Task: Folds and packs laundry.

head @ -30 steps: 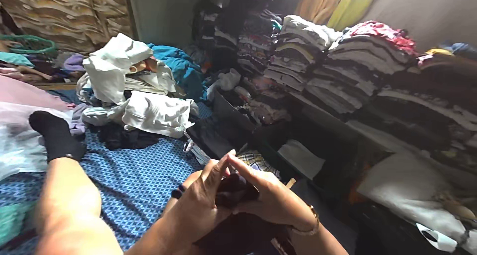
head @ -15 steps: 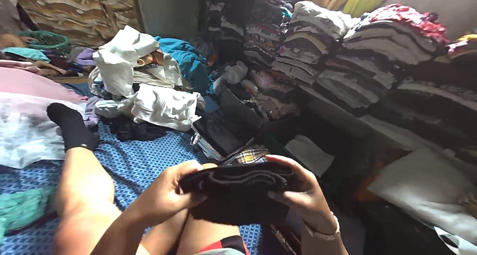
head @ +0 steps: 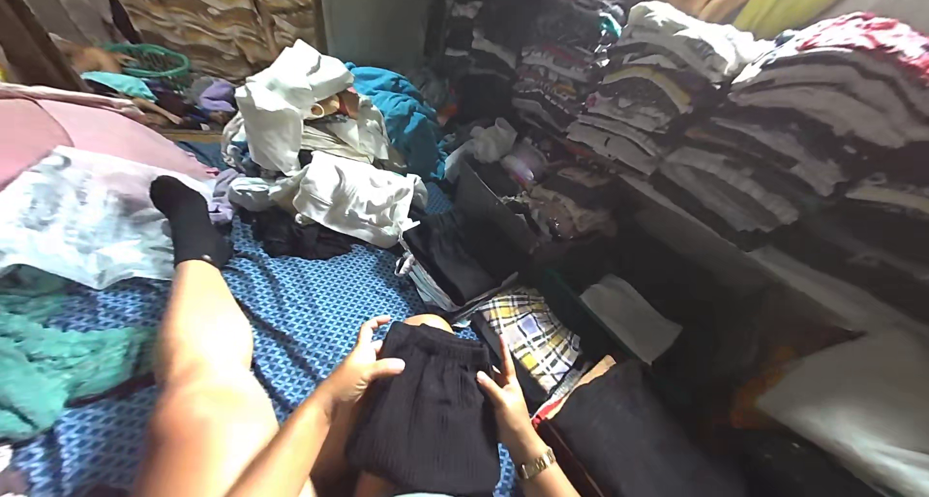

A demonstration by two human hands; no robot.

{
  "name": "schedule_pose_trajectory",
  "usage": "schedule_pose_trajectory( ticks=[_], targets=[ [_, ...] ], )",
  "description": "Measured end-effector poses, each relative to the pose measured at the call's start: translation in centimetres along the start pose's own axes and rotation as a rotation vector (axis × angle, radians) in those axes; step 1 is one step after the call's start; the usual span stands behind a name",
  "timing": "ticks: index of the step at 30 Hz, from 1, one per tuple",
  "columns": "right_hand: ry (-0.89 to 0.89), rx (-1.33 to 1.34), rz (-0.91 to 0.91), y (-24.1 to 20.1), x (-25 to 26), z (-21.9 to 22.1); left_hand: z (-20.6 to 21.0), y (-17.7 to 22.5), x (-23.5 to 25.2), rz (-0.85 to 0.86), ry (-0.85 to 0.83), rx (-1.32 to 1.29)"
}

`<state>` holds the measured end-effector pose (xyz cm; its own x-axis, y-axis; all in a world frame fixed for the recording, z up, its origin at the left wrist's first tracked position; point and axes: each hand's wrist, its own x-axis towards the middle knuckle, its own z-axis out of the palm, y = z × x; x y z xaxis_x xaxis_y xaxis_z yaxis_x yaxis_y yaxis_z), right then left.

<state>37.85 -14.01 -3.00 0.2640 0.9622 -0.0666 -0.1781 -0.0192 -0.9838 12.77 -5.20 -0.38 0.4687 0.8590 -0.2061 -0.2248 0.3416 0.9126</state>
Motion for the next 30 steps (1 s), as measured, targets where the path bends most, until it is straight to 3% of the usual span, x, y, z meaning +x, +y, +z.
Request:
schedule_pose_trajectory(
  ticks=[3,9,15,22,30],
  targets=[
    [-0.057,0.068,-0.091,0.3,-0.4,-0.6,-0.3,-0.9,0.2,0.111,-0.027,0.083],
    [-0.205,0.067,-0.130,0.6,-0.7,-2.2,0.3,-0.9,0.4,0.110,0.111,0.253],
    [-0.457,-0.035,0.078,-3.4,0.1,-2.2,0.4,-1.1,0.5,0.103,0.129,0.199],
    [-0.297,-0.308,0.072,-12.2,-0.2,-0.4,0.2,-0.1,-0.3,-0.031,0.078,0.092],
    [-0.077,-0.607,-0.051,-19.7,2.3,-3.5,-2.9,1.2,-2.3,-0.171,0.147,0.344]
  ],
)
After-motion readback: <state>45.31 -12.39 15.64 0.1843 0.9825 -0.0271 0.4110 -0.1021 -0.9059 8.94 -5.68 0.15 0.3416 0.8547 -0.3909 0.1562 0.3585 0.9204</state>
